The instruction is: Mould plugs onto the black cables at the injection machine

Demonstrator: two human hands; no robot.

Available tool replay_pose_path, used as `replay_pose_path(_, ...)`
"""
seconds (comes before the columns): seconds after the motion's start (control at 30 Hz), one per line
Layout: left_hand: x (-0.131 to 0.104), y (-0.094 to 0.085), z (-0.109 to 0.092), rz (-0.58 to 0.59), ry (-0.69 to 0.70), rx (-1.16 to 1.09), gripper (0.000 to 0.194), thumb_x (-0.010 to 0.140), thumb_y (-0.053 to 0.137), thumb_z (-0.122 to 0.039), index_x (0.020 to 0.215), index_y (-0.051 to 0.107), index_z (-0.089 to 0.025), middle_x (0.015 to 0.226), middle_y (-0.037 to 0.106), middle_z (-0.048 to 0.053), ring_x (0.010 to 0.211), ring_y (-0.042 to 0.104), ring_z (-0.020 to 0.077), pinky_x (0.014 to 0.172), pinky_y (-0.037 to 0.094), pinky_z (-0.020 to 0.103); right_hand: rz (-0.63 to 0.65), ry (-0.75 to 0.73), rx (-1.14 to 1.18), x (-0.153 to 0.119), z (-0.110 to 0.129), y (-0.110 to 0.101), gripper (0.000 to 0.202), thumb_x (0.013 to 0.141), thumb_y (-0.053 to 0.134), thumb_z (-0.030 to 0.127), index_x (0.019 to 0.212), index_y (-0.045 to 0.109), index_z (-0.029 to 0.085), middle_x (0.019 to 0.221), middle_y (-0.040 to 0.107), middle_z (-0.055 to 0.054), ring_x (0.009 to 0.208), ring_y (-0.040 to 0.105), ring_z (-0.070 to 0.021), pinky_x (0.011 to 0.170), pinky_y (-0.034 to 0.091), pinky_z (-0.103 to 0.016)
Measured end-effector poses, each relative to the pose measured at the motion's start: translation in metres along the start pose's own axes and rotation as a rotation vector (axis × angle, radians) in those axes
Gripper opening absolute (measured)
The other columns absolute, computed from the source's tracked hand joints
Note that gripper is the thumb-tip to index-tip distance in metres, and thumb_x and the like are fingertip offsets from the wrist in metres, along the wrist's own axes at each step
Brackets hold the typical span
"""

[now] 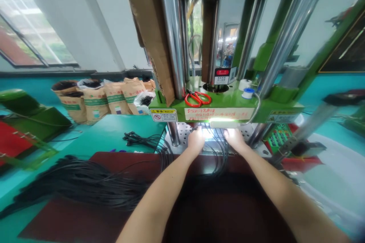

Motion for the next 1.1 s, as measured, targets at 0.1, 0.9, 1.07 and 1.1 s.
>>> replay_pose_path(0.1,0.002,0.001,-0.001,0.046,0.043,0.196,0.033,0.08,0.044,-0.015,0.112,0.053,-0.016,0.089,0.064,0.014,0.1,0.055,0.0301,0.091,0.037,0.043,0.0,0.01,-0.028,0.001,0.001,0.004,0.028,0.086,0.037,0.021,0.092,0.063,0.011,0.088,0.065,-0.011,0.084,0.06,-0.0195,0.075,0.041,-0.032)
replay_pose_path(0.9,-0.001,0.01,-0.04,0.015,0.176,0.602,0.027,0.081,0.038,-0.016,0.095,0.061,-0.01,0.09,0.064,0.012,0.09,0.059,0.0206,0.077,0.047,0.029,-0.007,-0.097,-0.172,0.0,0.03,-0.006,0.032,0.084,0.036,0.015,0.101,0.063,0.011,0.099,0.064,-0.017,0.086,0.062,-0.026,0.07,0.045,-0.033)
replay_pose_path(1.07,-0.009,0.012,-0.054,-0.018,0.232,0.603,0.032,0.084,0.035,-0.018,0.106,0.057,-0.012,0.112,0.055,0.014,0.106,0.049,0.0243,0.08,0.046,0.033,-0.013,-0.156,-0.175,-0.005,0.035,-0.014,0.033,0.089,0.032,0.022,0.107,0.06,0.016,0.104,0.063,-0.013,0.094,0.06,-0.0242,0.077,0.044,-0.032)
replay_pose_path(1.1,-0.011,0.014,-0.057,-0.005,0.253,0.601,0.031,0.084,0.035,-0.018,0.105,0.058,-0.013,0.11,0.057,0.013,0.106,0.049,0.0237,0.081,0.045,0.033,-0.011,-0.179,-0.175,-0.006,0.037,-0.015,0.033,0.09,0.032,0.024,0.107,0.059,0.017,0.105,0.063,-0.012,0.096,0.059,-0.0234,0.079,0.044,-0.032)
Point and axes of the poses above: each hand's wrist, its own x-axis towards the middle knuckle, its own y-axis out of the palm, z = x × y, the point moved 3 cm from there along x, towards the middle knuckle
